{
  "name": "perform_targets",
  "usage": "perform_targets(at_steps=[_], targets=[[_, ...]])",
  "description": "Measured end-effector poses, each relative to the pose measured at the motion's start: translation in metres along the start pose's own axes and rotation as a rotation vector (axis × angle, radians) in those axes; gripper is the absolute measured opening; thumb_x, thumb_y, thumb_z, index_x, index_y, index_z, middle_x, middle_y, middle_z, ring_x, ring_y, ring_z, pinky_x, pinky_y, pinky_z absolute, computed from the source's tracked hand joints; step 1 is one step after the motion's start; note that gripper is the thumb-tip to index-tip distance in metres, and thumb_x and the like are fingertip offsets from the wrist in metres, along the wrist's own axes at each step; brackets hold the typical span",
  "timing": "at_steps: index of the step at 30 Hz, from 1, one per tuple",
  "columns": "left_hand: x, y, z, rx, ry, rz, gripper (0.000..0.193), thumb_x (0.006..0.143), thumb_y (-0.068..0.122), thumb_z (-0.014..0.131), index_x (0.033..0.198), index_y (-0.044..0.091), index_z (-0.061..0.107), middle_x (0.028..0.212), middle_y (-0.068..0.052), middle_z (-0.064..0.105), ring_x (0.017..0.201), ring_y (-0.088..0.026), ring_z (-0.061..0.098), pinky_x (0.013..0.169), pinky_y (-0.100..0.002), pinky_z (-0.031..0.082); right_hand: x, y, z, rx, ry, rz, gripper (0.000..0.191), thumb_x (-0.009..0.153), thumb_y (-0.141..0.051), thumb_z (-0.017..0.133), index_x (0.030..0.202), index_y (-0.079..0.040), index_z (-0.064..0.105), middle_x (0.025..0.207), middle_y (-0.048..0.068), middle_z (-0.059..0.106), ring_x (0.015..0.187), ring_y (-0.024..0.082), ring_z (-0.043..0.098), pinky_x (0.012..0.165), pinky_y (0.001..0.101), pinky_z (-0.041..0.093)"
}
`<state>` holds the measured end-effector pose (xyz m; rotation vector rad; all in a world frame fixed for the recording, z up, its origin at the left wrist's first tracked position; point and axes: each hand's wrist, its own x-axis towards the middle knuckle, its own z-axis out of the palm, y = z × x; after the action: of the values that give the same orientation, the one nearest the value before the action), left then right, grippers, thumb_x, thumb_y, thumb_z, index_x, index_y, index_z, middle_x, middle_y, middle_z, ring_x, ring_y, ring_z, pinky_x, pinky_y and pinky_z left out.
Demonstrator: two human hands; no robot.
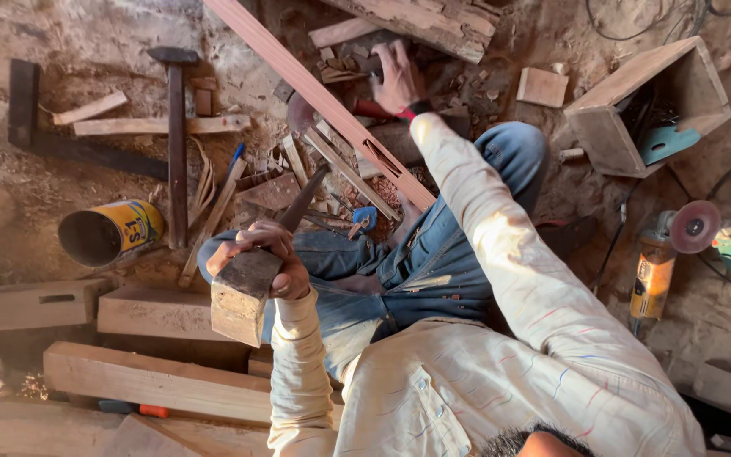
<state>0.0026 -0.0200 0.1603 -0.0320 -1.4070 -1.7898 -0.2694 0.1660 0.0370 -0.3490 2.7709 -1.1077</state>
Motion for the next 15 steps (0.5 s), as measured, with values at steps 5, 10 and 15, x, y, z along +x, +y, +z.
perform_targets(at_steps=[5, 10, 15], targets=[[0.010, 0.009, 0.019, 0.077, -0.010, -0.008, 0.077, 0.083, 0.064, 0.077, 0.130, 0.011, 0.046, 0.080, -0.006, 0.062, 0.063, -0.014, 0.054, 0.052, -0.024, 0.040, 0.002, 0.030, 0.001, -0.651, 0.069, -0.301, 0.051, 0.085, -0.010, 0.078, 0.131, -0.020, 0.058, 0.137, 0.013, 0.049, 0.125, 0.040, 0.054, 0.103, 0.0663, 0.045], [0.009, 0.014, 0.024, 0.126, -0.044, -0.034, 0.084, 0.080, 0.066, 0.080, 0.127, 0.007, 0.042, 0.080, -0.010, 0.062, 0.063, -0.015, 0.057, 0.056, -0.025, 0.045, 0.000, 0.019, -0.007, -0.633, 0.188, -0.503, 0.058, 0.082, -0.012, 0.078, 0.137, -0.021, 0.060, 0.134, 0.018, 0.050, 0.111, 0.038, 0.057, 0.100, 0.0553, 0.048], [-0.005, 0.020, 0.018, 0.555, 0.048, -0.029, 0.092, 0.082, 0.075, 0.074, 0.131, 0.006, 0.038, 0.109, -0.010, 0.050, 0.097, -0.019, 0.054, 0.086, -0.029, 0.048, -0.027, -0.052, -0.052, -0.187, 0.218, -0.819, 0.045, 0.087, -0.015, 0.083, 0.124, -0.011, 0.059, 0.112, 0.013, 0.052, 0.096, 0.033, 0.060, 0.081, 0.0493, 0.052]])
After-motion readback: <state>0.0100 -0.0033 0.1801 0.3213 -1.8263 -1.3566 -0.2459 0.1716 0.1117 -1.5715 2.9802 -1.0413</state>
